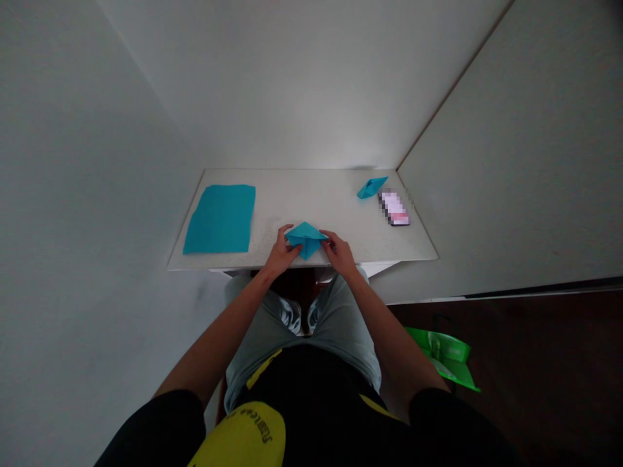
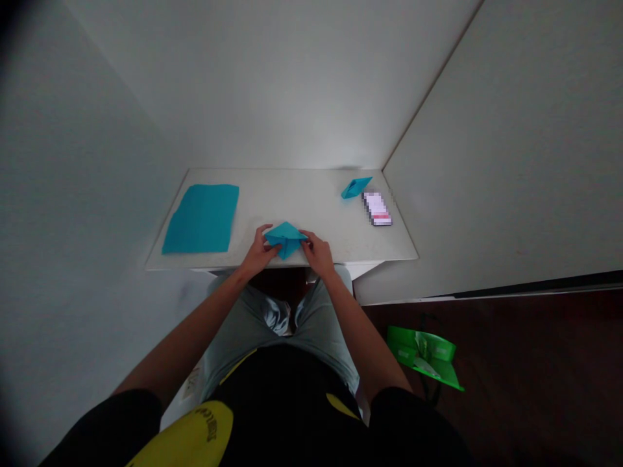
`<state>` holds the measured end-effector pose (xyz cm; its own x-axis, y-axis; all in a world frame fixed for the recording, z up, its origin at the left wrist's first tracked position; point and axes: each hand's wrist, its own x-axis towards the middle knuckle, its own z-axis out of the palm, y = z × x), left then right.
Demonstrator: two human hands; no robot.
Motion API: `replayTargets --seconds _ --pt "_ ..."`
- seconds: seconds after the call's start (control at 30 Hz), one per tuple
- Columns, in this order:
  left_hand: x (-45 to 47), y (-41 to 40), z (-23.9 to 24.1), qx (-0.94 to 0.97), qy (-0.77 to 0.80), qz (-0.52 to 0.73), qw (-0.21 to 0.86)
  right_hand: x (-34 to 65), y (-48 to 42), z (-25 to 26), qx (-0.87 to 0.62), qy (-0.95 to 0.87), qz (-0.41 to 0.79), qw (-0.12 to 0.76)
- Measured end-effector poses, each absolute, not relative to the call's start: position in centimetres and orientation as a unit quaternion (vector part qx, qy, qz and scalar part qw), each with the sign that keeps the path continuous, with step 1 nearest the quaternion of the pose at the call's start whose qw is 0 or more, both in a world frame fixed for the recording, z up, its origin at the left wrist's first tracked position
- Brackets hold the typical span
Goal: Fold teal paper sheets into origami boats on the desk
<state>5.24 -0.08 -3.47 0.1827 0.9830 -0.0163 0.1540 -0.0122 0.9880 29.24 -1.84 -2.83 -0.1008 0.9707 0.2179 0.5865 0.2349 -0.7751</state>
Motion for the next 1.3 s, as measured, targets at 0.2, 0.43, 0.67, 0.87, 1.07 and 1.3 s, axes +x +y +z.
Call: replayTargets --seconds 0.2,0.43,0.67,0.87,1.07,1.3 --pt "4.2 0.3 -2.7 0.68 0.509 0.37 0.377 29.7 -0.7 -3.3 -0.558 -0.683 0.275 0.383" --pt "2.4 0.3 -2.7 0.759 0.51 0.33 0.234 30.5 -0.6 -3.6 -0.55 -0.729 0.236 0.333" --pt "1.4 0.5 -2.5 0.782 0.461 0.303 0.291 31.7 -0.4 -3.0 -0.482 -0.771 0.274 0.315" --pt "2.1 0.6 -2.8 0.749 0.518 0.3 0.285 30.4 -0.4 -2.9 -0.558 -0.735 0.242 0.3" --pt "2.9 -0.1 -2.6 0.831 0.481 0.237 0.146 27.9 -1.9 -2.4 -0.545 -0.786 0.118 0.266" --pt "2.4 -0.9 -2.4 0.896 0.405 0.13 0.128 26.7 -3.5 -2.9 -0.486 -0.845 0.119 0.19"
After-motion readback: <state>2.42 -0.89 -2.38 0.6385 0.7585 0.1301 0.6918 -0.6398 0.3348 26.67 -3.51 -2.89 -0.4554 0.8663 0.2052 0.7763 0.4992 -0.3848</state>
